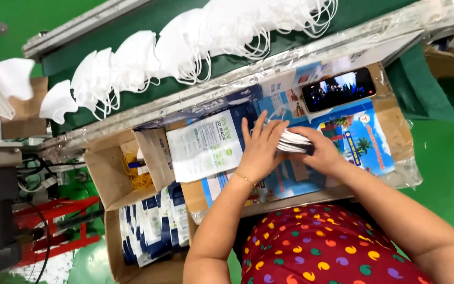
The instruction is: Packing face masks from a conveyor belt into individual plastic bags and then into larger boxes.
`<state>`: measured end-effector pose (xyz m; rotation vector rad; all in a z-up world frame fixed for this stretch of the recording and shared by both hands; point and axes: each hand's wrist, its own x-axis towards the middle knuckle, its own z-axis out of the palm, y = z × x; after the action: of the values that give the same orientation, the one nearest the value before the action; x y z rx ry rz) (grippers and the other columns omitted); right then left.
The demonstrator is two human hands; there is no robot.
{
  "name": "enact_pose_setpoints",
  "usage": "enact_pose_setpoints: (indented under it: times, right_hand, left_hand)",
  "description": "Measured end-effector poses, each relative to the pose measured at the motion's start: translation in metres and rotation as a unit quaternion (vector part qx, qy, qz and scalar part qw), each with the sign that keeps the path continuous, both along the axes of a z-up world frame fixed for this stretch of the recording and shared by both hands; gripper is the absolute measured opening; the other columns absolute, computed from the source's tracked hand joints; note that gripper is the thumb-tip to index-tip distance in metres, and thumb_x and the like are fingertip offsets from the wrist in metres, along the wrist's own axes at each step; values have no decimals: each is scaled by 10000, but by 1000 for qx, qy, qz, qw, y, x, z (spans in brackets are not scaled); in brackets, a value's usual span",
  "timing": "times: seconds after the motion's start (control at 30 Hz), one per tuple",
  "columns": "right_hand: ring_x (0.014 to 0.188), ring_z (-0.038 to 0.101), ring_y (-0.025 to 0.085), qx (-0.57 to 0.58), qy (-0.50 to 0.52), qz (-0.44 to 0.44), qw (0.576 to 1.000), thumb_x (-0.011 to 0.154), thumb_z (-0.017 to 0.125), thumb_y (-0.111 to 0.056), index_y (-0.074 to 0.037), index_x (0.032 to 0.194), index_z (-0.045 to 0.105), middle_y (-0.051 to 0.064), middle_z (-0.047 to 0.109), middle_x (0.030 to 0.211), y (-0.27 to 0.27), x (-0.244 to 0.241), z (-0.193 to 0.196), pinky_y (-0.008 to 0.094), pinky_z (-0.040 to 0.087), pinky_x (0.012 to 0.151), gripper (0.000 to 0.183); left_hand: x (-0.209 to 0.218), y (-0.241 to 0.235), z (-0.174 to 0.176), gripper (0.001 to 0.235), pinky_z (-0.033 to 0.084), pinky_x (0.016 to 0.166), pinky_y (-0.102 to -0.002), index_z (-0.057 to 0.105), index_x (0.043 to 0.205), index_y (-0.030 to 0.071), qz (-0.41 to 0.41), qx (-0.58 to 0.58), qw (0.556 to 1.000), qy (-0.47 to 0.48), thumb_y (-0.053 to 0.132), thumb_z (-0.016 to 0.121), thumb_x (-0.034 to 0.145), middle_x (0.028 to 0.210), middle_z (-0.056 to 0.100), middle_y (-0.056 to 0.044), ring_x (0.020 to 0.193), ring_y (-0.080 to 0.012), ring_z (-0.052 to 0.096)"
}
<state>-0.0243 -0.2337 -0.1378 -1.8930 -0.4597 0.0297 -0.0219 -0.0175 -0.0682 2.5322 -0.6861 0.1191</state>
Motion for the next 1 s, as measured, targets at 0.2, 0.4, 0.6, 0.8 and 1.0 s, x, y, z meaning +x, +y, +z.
enact_pose_setpoints:
  times: [0.2, 0.4, 0.6, 0.8, 1.0]
  right_hand:
    - [1130, 660, 297, -25, -41, 28, 998, 728, 836, -108, -81, 1270, 643, 107, 690, 1224, 7, 2, -1, 387, 518, 961, 576]
    - [1074, 678, 317, -136, -73, 117, 981, 680, 701, 11, -147, 1157, 771, 88, 743, 1126, -17, 19, 18, 405, 530, 935, 507]
    - [761, 714, 218, 82, 272, 216, 934, 826, 624, -102, -141, 1107, 796, 28, 806, 928, -61, 12, 105, 361, 562, 640, 333]
    - [957, 719, 250, -364, -137, -58, 919, 792, 746, -97, -183, 1170, 788, 67, 750, 1030, -34, 26, 79, 396, 532, 871, 390]
    - [892, 689, 126, 190, 325, 76, 923, 824, 809, -80, -48, 1057, 725, 43, 743, 969, -1, 4, 16, 325, 568, 804, 249]
  left_hand:
    - [-7, -4, 12, 947, 53, 1207, -750, 392, 1518, 191, 0, 4, 999, 39, 188, 838, 683, 1411, 524, -71, 1518, -383, 288]
    - [-16, 17, -17, 686, 300, 1188, -599, 528, 1447, 90, -46, -129, 990, 19, 66, 666, 775, 1484, 453, -281, 1458, -459, 355]
    - [-4, 36, -46, 519, 513, 917, -457, 587, 1320, -42, 281, -22, 957, 61, 185, 669, 861, 1213, 582, -236, 1100, -423, 593]
    - [11, 27, -51, 320, 534, 809, -483, 601, 1117, -20, 362, 22, 925, 113, 174, 602, 863, 1116, 606, -212, 1005, -402, 630]
    - [-1, 35, -53, 194, 526, 776, -466, 652, 908, 57, 348, -186, 917, 59, 236, 720, 941, 962, 669, -150, 893, -360, 651]
